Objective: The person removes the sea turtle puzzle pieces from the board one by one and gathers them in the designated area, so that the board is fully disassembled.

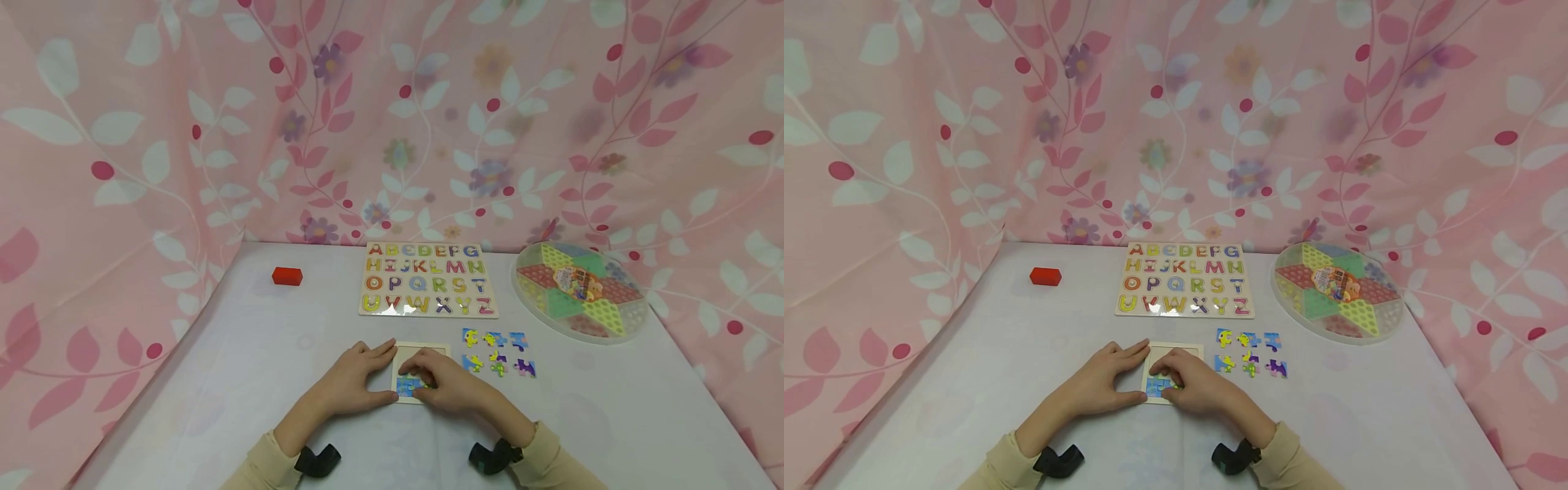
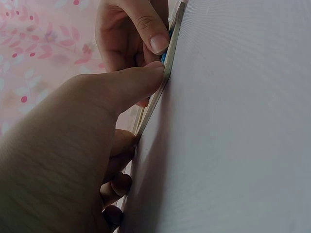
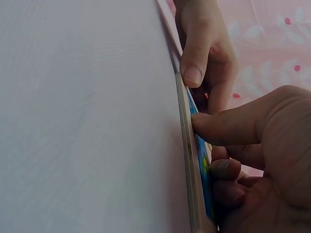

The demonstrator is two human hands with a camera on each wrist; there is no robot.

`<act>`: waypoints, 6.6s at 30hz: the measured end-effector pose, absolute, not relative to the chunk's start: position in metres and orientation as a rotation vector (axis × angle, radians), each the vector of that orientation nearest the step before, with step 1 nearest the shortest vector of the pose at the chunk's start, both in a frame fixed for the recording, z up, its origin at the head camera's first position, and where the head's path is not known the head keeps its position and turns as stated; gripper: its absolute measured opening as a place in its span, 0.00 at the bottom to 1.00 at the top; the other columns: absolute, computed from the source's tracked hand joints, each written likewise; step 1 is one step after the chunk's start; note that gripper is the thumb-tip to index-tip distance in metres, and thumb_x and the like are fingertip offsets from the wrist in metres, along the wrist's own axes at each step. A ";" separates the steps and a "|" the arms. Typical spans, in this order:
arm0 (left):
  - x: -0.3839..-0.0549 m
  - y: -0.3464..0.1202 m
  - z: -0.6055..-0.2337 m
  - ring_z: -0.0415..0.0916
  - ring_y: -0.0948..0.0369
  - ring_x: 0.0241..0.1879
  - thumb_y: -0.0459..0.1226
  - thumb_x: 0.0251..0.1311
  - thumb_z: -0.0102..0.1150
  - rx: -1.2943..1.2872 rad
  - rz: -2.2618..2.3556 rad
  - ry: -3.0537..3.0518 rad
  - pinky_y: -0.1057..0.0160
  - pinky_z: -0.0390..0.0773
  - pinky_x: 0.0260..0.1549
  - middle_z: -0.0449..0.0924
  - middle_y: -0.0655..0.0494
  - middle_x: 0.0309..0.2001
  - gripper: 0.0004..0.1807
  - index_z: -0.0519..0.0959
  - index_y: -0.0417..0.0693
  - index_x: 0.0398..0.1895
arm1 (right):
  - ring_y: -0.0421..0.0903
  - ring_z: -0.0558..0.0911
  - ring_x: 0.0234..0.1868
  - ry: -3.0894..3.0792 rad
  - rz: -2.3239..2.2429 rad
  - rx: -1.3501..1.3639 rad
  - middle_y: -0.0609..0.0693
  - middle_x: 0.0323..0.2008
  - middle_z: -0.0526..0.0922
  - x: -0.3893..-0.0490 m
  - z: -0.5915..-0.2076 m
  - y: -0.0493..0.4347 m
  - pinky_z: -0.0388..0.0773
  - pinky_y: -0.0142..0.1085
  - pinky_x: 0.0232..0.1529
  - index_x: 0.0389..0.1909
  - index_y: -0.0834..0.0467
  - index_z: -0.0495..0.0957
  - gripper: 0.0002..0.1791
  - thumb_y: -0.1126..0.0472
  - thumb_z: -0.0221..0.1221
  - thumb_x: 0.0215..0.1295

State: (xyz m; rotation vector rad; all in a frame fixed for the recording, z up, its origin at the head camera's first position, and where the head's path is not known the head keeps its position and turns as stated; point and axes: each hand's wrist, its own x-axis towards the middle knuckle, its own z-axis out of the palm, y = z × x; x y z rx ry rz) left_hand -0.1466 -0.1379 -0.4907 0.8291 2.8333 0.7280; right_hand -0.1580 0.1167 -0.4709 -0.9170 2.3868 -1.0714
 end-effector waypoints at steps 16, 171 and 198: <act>-0.147 -0.137 -0.491 0.65 0.66 0.45 0.62 0.60 0.70 0.823 0.719 2.831 0.65 0.70 0.42 0.64 0.66 0.81 0.47 0.70 0.54 0.79 | 0.36 0.70 0.33 2.425 -1.092 -0.872 0.45 0.37 0.74 -0.161 -0.472 0.118 0.68 0.32 0.38 0.52 0.54 0.83 0.15 0.62 0.72 0.67; -0.145 -0.137 -0.489 0.64 0.66 0.45 0.61 0.61 0.71 0.830 0.735 2.830 0.64 0.70 0.43 0.65 0.64 0.80 0.46 0.71 0.52 0.79 | 0.33 0.69 0.27 2.533 -1.203 -0.826 0.45 0.33 0.75 -0.137 -0.475 0.128 0.69 0.30 0.31 0.46 0.57 0.82 0.12 0.59 0.72 0.67; -0.145 -0.137 -0.490 0.64 0.67 0.43 0.62 0.61 0.70 0.816 0.742 2.833 0.66 0.69 0.41 0.65 0.65 0.80 0.46 0.71 0.54 0.79 | 0.33 0.70 0.25 2.419 -1.227 -0.837 0.43 0.26 0.74 -0.142 -0.476 0.137 0.69 0.29 0.31 0.49 0.51 0.79 0.15 0.60 0.73 0.66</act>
